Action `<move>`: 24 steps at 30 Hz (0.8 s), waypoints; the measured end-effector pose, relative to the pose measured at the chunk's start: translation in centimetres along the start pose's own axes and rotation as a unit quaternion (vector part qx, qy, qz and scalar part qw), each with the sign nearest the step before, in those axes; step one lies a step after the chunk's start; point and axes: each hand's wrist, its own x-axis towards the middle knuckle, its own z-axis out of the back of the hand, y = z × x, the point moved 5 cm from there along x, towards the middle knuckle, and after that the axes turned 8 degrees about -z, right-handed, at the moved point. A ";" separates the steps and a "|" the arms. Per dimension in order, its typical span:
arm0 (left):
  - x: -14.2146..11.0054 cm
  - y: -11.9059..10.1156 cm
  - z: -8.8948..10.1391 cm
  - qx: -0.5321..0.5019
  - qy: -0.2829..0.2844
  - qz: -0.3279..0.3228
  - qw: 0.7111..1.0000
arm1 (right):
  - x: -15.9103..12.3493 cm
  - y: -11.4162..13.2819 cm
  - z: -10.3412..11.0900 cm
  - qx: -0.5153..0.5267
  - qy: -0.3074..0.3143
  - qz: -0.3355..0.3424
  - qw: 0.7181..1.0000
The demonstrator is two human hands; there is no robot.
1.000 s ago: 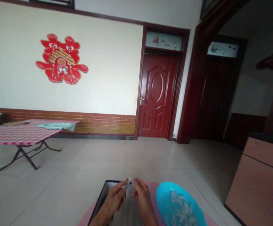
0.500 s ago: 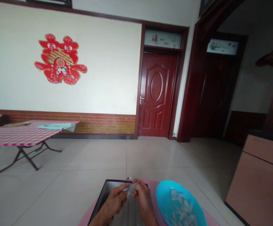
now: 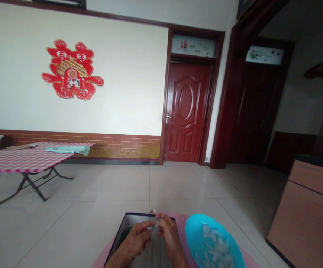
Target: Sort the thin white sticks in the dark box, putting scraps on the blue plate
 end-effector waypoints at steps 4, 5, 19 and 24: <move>0.1 0.4 -0.2 -0.017 -0.017 0.017 1.000 | -0.2 0.5 -0.5 -0.011 0.002 -0.003 1.000; 0.2 0.6 -0.2 -0.022 -0.026 0.019 0.999 | -0.3 0.6 -0.6 -0.007 0.000 -0.003 1.000; -0.7 -0.4 -1.2 -0.282 0.036 0.146 0.948 | -1.9 2.1 -3.5 0.192 0.101 -0.085 0.972; -0.6 -0.1 -1.3 -0.299 0.038 0.126 0.945 | -2.3 2.5 -3.9 0.192 0.116 -0.073 0.972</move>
